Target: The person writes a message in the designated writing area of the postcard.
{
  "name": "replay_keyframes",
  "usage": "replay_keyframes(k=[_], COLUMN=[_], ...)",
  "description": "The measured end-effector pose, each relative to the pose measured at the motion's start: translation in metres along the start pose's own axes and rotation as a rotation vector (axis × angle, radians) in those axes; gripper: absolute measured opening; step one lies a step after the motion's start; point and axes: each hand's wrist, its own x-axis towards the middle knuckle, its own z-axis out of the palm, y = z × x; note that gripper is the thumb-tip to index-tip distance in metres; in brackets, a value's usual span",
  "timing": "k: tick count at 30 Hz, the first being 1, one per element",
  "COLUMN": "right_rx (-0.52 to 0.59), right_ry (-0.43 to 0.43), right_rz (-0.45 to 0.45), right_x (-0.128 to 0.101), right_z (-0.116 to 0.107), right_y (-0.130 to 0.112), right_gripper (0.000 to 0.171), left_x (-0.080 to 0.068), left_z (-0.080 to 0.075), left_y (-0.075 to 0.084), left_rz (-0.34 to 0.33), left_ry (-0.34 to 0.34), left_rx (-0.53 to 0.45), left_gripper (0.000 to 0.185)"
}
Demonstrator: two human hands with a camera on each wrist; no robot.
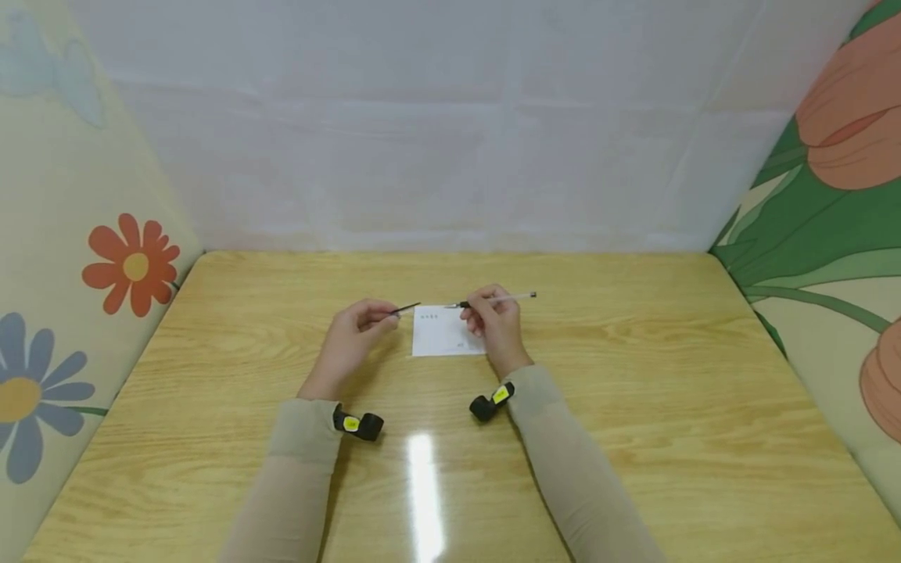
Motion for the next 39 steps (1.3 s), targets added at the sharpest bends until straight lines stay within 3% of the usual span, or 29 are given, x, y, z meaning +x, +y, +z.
replay_keyframes(k=[25, 39], right_rx=[0.017, 0.012], right_ry=[-0.107, -0.165], right_rz=[0.045, 0.081], right_x=[-0.001, 0.0], right_z=[0.0, -0.001], right_y=[-0.003, -0.001], right_gripper=[0.016, 0.014], left_x=[0.003, 0.003], left_z=[0.02, 0.024], left_y=[-0.003, -0.004], left_rz=[0.005, 0.008], left_ry=[0.006, -0.015], left_rx=[-0.065, -0.082], left_gripper=[0.029, 0.028])
